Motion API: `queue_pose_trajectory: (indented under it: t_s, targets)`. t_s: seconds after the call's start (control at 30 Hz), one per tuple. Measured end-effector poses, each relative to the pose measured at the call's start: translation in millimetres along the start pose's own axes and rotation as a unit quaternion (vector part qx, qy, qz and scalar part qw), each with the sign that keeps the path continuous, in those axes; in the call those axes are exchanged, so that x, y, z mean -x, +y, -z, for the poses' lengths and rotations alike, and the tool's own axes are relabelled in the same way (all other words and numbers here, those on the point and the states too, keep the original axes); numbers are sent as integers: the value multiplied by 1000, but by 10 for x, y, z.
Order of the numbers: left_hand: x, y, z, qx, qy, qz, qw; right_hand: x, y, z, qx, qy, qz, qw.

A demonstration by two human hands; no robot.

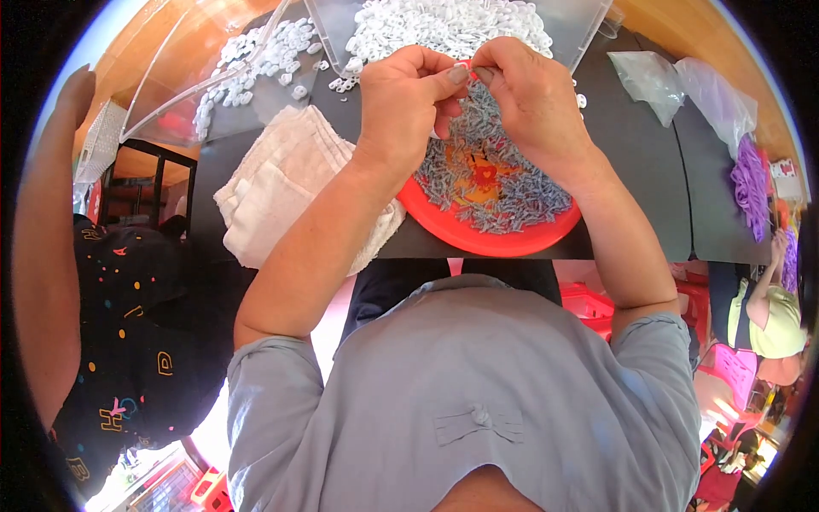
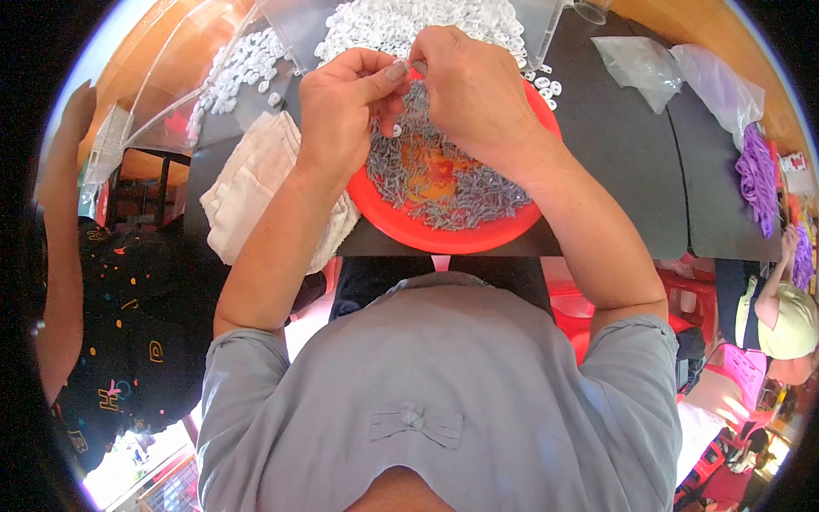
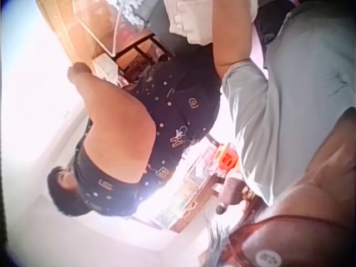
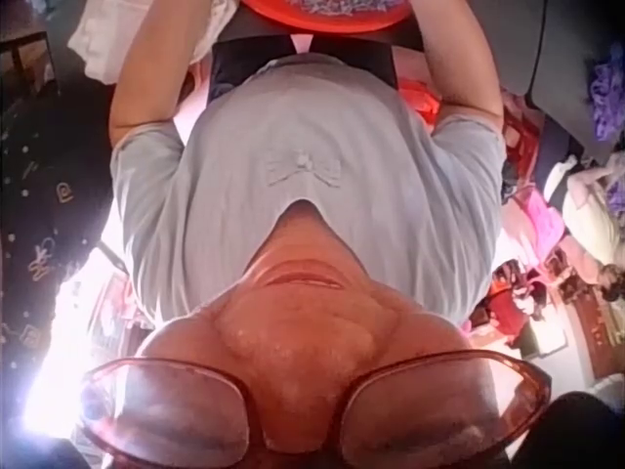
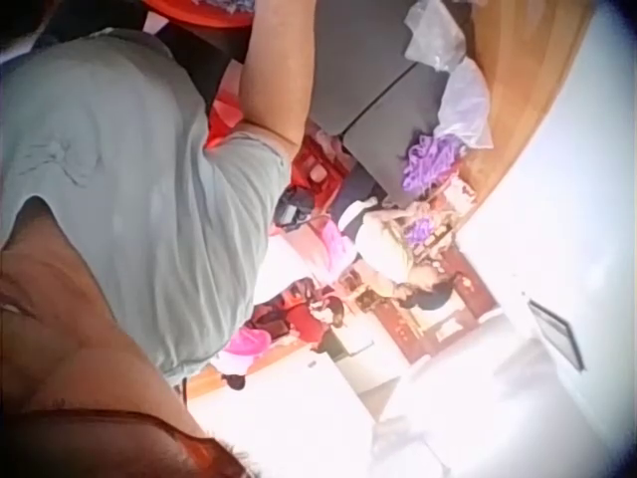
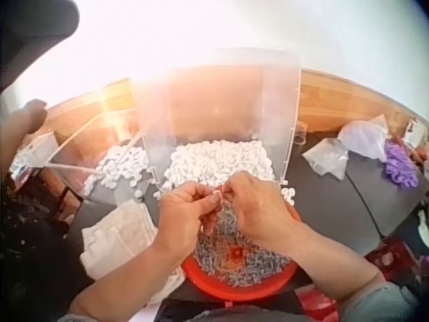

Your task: Assembling small white plastic components by joining them with grey rubber rings at a workshop table.

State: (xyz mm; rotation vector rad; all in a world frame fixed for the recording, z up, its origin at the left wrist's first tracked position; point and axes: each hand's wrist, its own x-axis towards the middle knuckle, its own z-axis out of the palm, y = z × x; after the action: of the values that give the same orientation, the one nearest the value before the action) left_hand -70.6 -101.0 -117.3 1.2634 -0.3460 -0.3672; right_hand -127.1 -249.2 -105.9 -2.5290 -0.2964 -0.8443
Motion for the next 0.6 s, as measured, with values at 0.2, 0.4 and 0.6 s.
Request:
queue_pose_trajectory:
  t_s: [0.2, 0.4, 0.6]
  targets:
    - [16, -78, -5, -20, 11, -28, 999, 0, -35, -44, -29, 14, -10, 999]
    - [57, -89, -36, -137, 60, -63, 987, -11, -114, -122, -81, 36, -38, 995]
    - [-104, 92, 88, -4, 20, -1, 1000, -123, -69, -4, -156, 19, -65, 985]
